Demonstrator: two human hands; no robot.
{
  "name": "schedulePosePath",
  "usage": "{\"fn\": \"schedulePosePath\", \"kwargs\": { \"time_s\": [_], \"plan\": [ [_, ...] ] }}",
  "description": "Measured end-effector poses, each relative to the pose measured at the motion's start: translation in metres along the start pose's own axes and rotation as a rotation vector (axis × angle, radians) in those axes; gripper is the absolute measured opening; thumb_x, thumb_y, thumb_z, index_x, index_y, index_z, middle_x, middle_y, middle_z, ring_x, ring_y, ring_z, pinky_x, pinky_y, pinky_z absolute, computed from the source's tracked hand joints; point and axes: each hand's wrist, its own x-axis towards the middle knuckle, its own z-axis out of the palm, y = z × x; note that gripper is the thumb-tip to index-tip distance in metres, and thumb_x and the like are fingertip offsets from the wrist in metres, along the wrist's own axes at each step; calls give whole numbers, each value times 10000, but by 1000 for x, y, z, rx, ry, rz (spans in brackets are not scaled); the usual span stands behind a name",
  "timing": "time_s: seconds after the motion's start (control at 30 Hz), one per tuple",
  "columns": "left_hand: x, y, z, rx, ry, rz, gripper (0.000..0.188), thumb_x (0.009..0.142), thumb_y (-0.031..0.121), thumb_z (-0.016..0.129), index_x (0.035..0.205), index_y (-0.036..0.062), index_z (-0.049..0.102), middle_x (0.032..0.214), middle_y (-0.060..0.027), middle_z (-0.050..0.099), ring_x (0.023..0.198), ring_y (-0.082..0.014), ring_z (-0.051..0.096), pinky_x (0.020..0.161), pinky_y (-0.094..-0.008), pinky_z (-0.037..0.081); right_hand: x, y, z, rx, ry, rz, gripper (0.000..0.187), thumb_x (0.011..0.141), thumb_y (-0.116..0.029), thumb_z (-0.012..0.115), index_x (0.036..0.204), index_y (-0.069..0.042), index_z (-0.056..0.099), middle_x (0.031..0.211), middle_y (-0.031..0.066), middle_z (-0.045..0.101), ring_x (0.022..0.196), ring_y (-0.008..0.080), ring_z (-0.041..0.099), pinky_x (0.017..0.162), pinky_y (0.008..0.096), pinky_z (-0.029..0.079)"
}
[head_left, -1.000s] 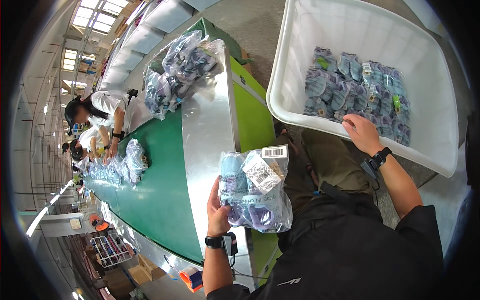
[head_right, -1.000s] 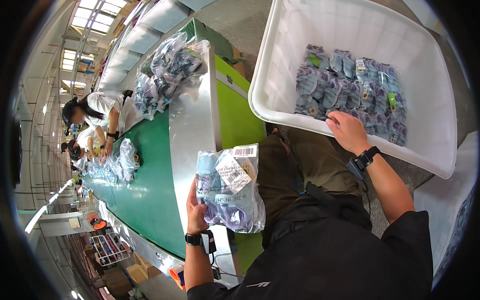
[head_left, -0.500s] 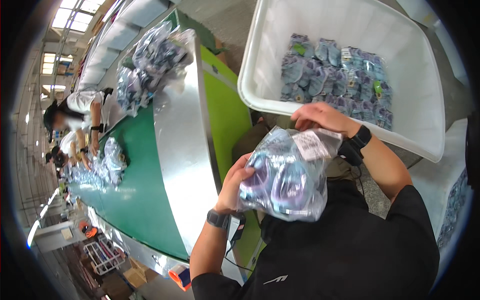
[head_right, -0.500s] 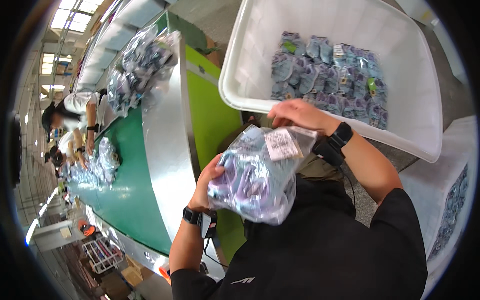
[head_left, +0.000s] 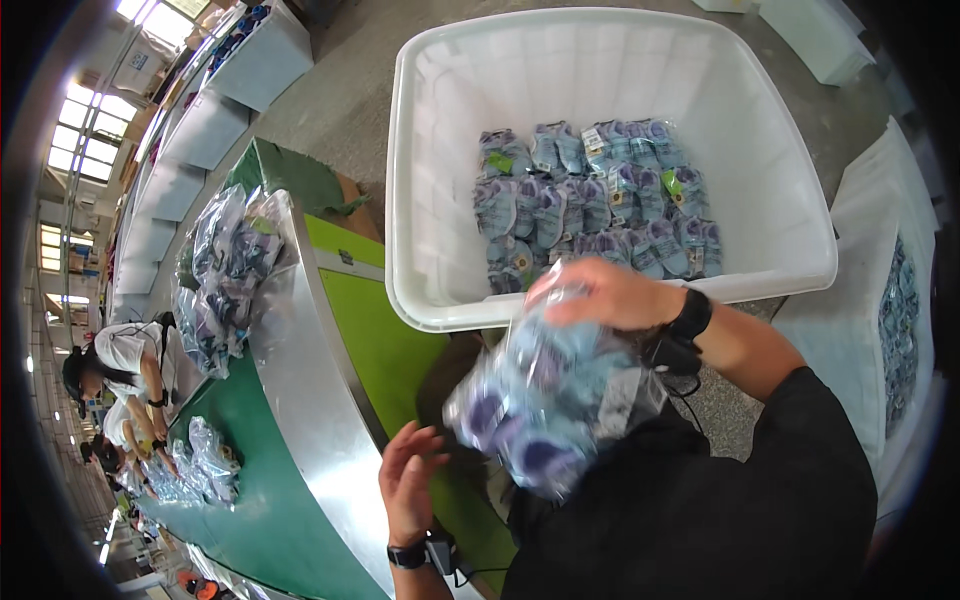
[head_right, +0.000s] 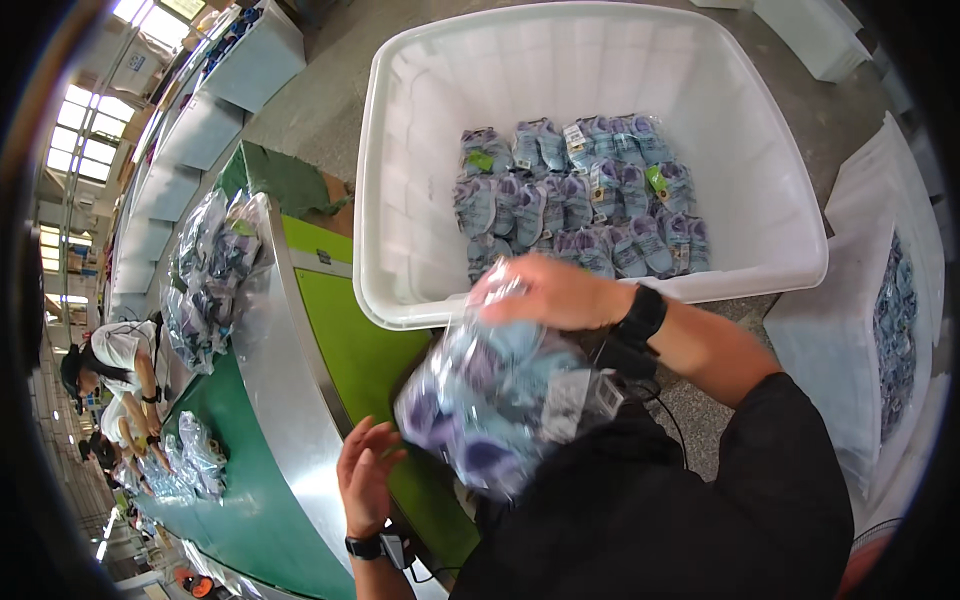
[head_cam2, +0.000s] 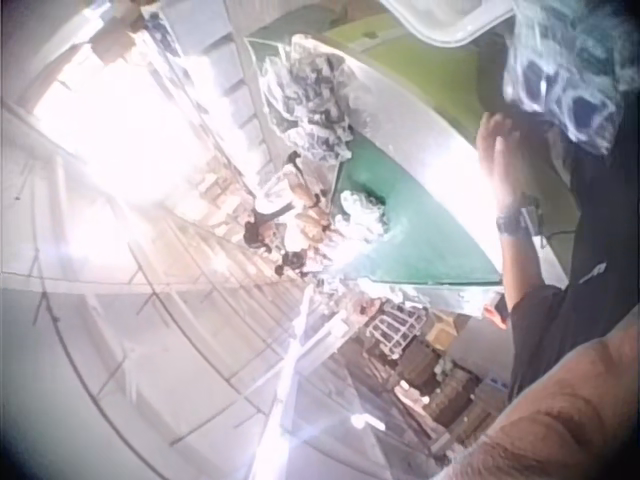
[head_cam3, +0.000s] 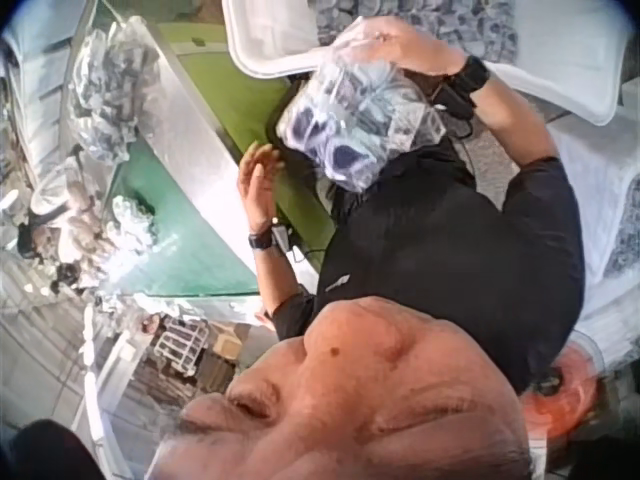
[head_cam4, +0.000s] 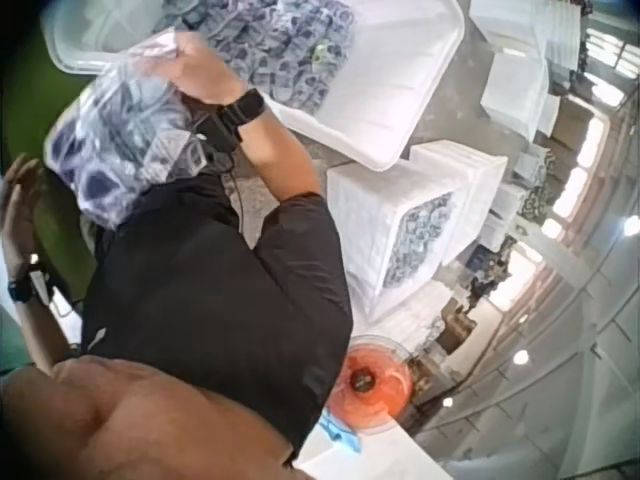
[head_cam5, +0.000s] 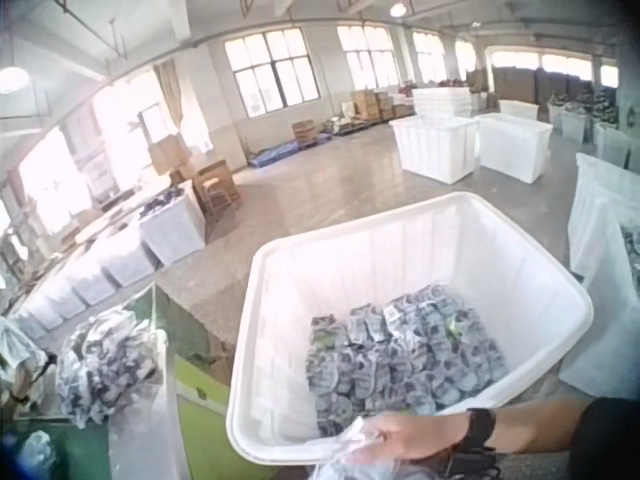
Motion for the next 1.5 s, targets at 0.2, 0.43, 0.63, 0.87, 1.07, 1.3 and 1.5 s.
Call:
{"fn": "schedulePosePath", "kwargs": {
  "time_s": [0.2,0.43,0.63,0.87,1.07,1.3,1.5],
  "plan": [
    [-19,-16,-73,-28,488,95,349,1004,197,560,1307,26,530,1088,-106,654,900,-172,654,738,-283,552,-2,24,-74,319,493,159,493,951,-258,647,1342,22,537,1001,52,683,834,107,639,712,248,524],
    [-11,-43,-96,17,619,190,264,984,81,578,1219,-35,545,940,-126,671,653,-103,614,497,-163,460,26,82,-96,294,705,360,709,931,-279,663,1451,72,332,973,86,666,731,101,642,558,246,537],
    [-15,-48,-96,63,608,195,280,985,88,569,1236,-31,531,955,-138,680,672,-87,604,520,-162,478,5,129,-97,-127,192,902,642,925,-461,645,1327,19,501,995,134,665,792,186,686,597,316,577],
    [-14,-53,-93,56,584,224,276,979,77,568,1226,-39,531,975,-154,679,680,-91,606,537,-169,486,-17,109,-100,-226,36,693,508,962,-463,588,1238,-40,649,992,73,680,894,169,668,697,336,540],
    [-17,-42,-100,-26,524,127,284,973,74,578,1226,-53,554,973,-160,672,697,-124,636,549,-190,507,7,78,-51,-395,-36,357,481,957,-413,615,1248,-32,639,1072,100,698,992,209,661,857,342,517],
    [-6,13,-148,-32,341,-86,385,984,138,592,1316,-47,529,1067,-138,676,852,-168,677,721,-278,566,11,86,8,-241,239,277,249,939,-148,629,1125,14,660,983,60,682,916,108,620,831,279,502],
    [-4,43,-270,88,539,-12,373,960,180,634,1283,5,565,1077,-81,663,964,-178,639,819,-347,551,20,86,39,-494,422,178,162,855,-133,668,932,8,647,816,65,623,704,139,572,653,287,449]
  ]
}}
